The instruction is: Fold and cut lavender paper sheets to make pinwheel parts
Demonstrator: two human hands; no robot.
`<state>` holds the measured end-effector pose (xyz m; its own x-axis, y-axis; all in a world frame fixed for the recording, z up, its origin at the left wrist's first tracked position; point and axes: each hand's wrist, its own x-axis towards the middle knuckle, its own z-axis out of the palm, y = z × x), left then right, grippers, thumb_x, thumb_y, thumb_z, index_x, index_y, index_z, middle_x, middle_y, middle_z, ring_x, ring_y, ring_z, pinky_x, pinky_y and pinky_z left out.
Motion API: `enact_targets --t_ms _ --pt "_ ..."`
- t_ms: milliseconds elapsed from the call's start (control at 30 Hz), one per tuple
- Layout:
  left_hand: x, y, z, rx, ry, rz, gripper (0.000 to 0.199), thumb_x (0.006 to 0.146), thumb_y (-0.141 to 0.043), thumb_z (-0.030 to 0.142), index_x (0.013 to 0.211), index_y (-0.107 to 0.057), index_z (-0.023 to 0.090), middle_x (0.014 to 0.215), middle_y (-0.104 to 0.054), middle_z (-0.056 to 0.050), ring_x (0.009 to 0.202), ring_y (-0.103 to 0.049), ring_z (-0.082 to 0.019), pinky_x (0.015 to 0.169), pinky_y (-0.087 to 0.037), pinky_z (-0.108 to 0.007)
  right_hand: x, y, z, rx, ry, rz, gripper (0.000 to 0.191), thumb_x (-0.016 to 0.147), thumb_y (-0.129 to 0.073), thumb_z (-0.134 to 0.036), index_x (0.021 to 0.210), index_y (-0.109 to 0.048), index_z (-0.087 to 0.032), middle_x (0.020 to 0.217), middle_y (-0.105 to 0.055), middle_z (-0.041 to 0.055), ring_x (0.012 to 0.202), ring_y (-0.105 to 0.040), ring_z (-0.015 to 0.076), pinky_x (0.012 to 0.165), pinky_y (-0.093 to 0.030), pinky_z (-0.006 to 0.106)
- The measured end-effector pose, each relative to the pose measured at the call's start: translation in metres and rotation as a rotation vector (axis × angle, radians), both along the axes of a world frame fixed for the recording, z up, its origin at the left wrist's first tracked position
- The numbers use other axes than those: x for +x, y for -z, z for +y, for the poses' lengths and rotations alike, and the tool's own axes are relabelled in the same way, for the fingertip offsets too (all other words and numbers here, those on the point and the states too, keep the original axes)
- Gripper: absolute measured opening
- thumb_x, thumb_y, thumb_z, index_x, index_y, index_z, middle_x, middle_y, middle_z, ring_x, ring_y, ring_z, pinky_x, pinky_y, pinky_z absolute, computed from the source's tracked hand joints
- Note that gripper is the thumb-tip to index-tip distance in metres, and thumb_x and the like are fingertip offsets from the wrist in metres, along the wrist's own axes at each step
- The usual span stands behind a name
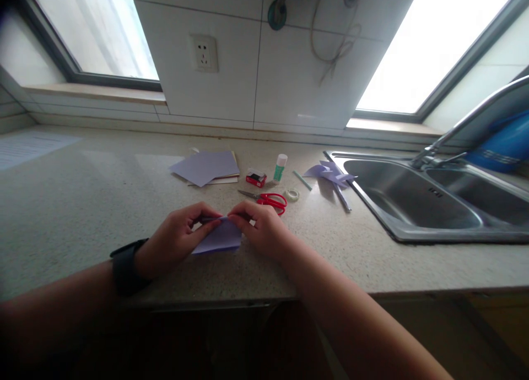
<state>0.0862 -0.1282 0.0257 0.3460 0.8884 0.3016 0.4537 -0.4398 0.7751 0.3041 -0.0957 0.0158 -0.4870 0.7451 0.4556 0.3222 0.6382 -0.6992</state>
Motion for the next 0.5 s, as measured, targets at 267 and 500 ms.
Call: enact_targets --t_ms 267,500 --pt "0.0004 0.0025 0.0035 -0.08 0.025 -0.073 0.016 0.095 -0.061 0.032 0.104 -0.067 0.02 0.098 -0.073 -0.004 0.09 -0.069 -0.02 0.078 -0.054 -0.032 -0.0001 0.0012 0.0028 0.024 -0.025 0.037 0.004 0.091 -0.063 -0.02 0.09 -0.067 -0.019 0.077 -0.066 0.0003 0.069 -0.059 0.0121 0.063 -0.045 0.024" --pt "0.0006 0.0035 0.0046 -0.09 0.044 -0.122 0.017 0.094 -0.061 0.032 0.105 -0.066 0.02 0.099 -0.073 -0.004 0.093 -0.069 -0.021 0.08 -0.055 -0.033 -0.0001 0.0017 0.0032 0.051 -0.019 0.044 0.006 0.09 -0.062 -0.018 0.09 -0.067 -0.02 0.08 -0.067 0.0013 0.074 -0.062 0.0145 0.067 -0.047 0.027"
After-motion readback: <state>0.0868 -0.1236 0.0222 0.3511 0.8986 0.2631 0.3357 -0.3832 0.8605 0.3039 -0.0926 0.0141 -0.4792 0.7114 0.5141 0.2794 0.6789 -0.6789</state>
